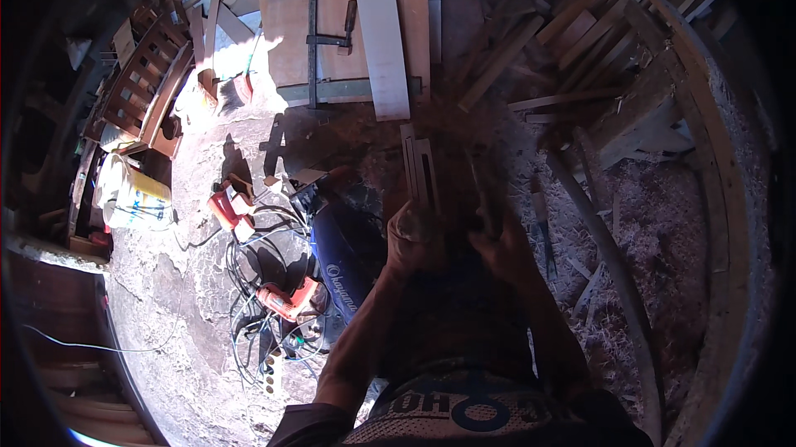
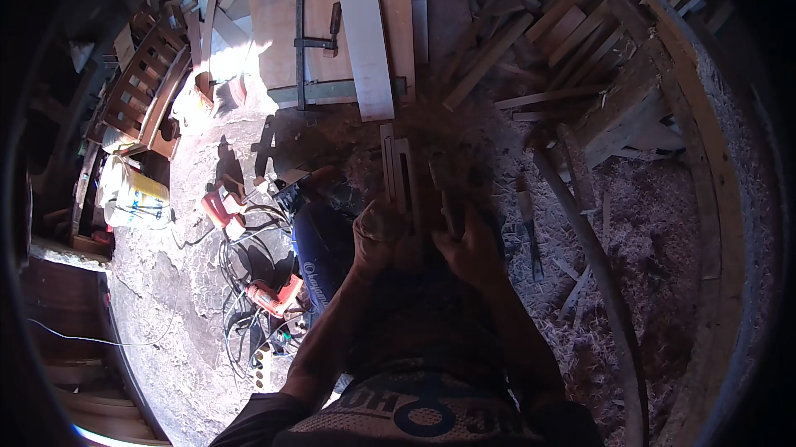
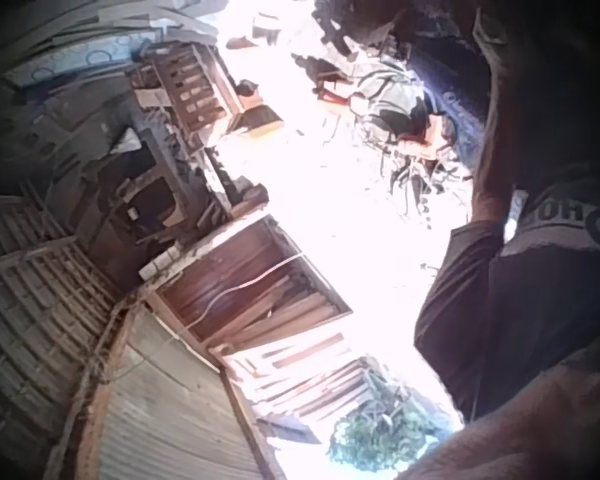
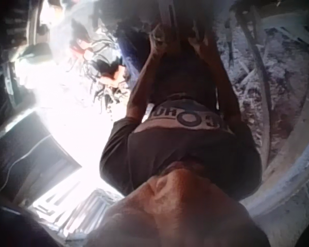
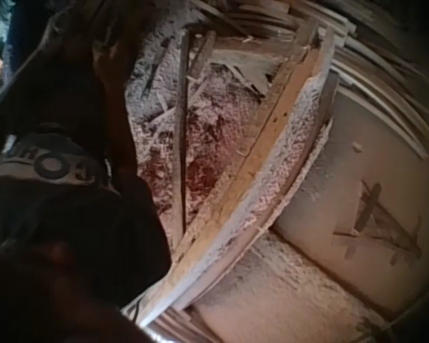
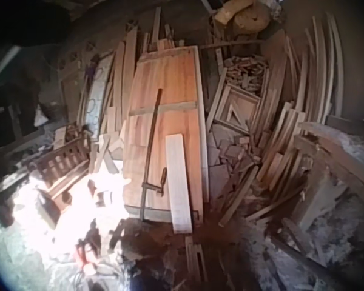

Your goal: The person carves a channel in a wood piece using a wide-bladed tool and an axe, repeatedly striking the tool to remove material.

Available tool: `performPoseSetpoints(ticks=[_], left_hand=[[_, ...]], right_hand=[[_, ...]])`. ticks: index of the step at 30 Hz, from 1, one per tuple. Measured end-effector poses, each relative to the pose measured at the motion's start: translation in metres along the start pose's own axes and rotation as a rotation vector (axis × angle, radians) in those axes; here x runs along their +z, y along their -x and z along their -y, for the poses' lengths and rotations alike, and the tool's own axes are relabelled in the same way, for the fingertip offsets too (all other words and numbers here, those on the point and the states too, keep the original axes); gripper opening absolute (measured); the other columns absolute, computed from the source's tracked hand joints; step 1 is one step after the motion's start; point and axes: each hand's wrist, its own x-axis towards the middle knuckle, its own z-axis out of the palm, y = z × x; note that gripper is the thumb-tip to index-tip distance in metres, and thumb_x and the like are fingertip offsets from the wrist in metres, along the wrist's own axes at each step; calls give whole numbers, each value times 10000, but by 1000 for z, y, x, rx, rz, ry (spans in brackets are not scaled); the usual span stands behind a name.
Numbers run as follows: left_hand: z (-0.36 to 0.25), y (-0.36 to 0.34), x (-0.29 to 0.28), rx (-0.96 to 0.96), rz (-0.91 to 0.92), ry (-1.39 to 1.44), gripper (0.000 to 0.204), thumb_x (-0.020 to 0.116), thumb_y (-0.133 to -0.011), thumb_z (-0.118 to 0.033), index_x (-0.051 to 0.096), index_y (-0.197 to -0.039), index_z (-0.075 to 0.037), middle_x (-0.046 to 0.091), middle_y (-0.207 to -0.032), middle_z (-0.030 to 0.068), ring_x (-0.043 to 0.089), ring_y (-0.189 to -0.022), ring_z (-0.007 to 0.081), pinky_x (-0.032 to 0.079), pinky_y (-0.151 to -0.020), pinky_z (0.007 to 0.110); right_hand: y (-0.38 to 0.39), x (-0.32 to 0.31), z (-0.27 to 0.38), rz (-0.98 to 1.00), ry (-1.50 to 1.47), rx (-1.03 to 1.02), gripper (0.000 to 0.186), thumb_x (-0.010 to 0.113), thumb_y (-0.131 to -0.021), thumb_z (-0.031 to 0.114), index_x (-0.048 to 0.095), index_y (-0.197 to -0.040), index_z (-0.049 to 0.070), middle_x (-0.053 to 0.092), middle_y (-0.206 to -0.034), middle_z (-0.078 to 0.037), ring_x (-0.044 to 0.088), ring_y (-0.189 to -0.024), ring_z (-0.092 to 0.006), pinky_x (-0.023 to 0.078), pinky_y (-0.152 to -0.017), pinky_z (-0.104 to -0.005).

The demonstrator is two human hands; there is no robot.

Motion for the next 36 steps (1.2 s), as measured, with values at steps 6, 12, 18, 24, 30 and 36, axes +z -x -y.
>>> performPoseSetpoints(ticks=[6,12,18,24,30,36], left_hand=[[-5,39,-9,370,244,-435,173,761,-760,-19,665,-884,-91,662,-917,67,656,-907,283,508,-827,382],[-8,31,-17,337,407,-406,152,779,-748,-142,659,-841,-128,658,-919,44,636,-953,266,473,-899,409],[34,52,-19,429,1157,-882,141,694,-789,-249,609,-809,-139,620,-932,52,602,-1005,268,460,-921,425],[24,7,-29,521,795,-589,177,684,-822,-265,658,-929,-126,645,-980,78,617,-1029,311,487,-871,453],[-55,-208,-23,799,-312,-629,169,768,-769,-61,599,-778,-74,620,-806,55,615,-827,250,495,-695,388],[-60,-151,-27,566,-348,-438,157,774,-809,-70,624,-796,-24,625,-735,17,578,-678,118,468,-627,284]], right_hand=[[-9,-6,2,41,-213,258,438,701,-842,55,510,-1233,11,548,-712,-8,527,-477,-101,435,-423,-276],[-9,4,-8,-11,-301,364,476,706,-818,29,493,-1243,-1,537,-701,-21,524,-453,-114,430,-372,-287],[-9,24,26,82,-361,321,426,681,-878,36,475,-1247,-11,535,-696,-24,505,-445,-99,408,-404,-264],[-1,20,3,144,-346,282,393,687,-886,43,483,-1217,-11,538,-686,-20,505,-450,-85,401,-410,-256],[4,-10,-1,-89,-316,250,413,691,-873,29,475,-1223,-8,535,-688,-21,511,-440,-100,419,-409,-252],[22,-30,-37,-122,-279,393,432,701,-867,36,474,-1232,-12,543,-733,-18,512,-451,-100,429,-406,-256]])
